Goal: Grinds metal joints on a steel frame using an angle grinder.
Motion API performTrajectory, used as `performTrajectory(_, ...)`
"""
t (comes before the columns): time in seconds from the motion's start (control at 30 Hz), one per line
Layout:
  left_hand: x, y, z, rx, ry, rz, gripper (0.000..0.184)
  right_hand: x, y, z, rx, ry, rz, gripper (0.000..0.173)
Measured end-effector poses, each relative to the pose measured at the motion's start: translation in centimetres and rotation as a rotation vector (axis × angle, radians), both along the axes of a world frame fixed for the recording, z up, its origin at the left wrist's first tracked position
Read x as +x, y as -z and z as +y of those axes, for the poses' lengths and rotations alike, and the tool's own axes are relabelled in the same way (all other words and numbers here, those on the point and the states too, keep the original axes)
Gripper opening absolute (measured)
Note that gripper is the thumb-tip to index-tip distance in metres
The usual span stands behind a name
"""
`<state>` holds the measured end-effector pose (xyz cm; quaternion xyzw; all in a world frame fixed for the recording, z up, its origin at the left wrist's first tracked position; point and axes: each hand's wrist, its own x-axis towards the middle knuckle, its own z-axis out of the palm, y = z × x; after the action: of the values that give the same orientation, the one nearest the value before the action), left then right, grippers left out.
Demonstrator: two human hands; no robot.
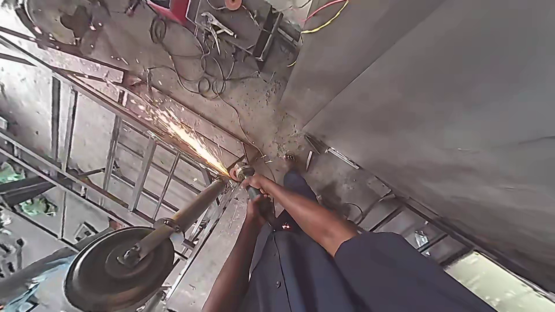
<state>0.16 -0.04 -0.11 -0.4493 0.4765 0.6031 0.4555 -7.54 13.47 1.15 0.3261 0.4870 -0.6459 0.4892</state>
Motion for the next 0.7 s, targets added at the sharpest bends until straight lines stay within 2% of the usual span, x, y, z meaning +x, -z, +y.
performTrajectory(0.07, -0.5, 0.4, 0.1, -0.015, 0.024, -0.009, 0.015, 0.0, 1.0, -0.1, 0.005, 0.026, -0.006, 0.026)
performTrajectory(0.17, 0.0, 0.4, 0.9, -0.022, -0.007, -0.002, 0.017, 0.2, -0.1, 0.6, 0.056, -0.009, 0.024, 0.029)
performTrajectory(0.27, 0.3, 0.3, -0.1, 0.000, 0.023, 0.030, 0.015, 0.4, 0.1, 0.0, 0.007, 0.021, 0.024, 0.029)
performTrajectory(0.33, 0.0, 0.6, -0.2, 0.000, 0.059, 0.034, 0.020, 0.3, 0.3, 0.2, -0.002, 0.051, 0.033, 0.029)
performTrajectory(0.47, 0.0, 0.2, 0.3, 0.003, 0.005, 0.012, 0.025, 0.1, -1.0, 1.1, -0.018, 0.019, 0.032, 0.032)
performTrajectory(0.57, 0.1, 0.5, -0.4, -0.014, 0.057, 0.005, 0.023, 0.6, -0.5, 0.7, -0.001, 0.098, 0.030, 0.032)
performTrajectory(0.7, 0.2, 0.3, 0.1, 0.017, 0.008, 0.009, 0.023, 0.0, -2.2, 1.6, 0.023, -0.042, -0.017, 0.035)
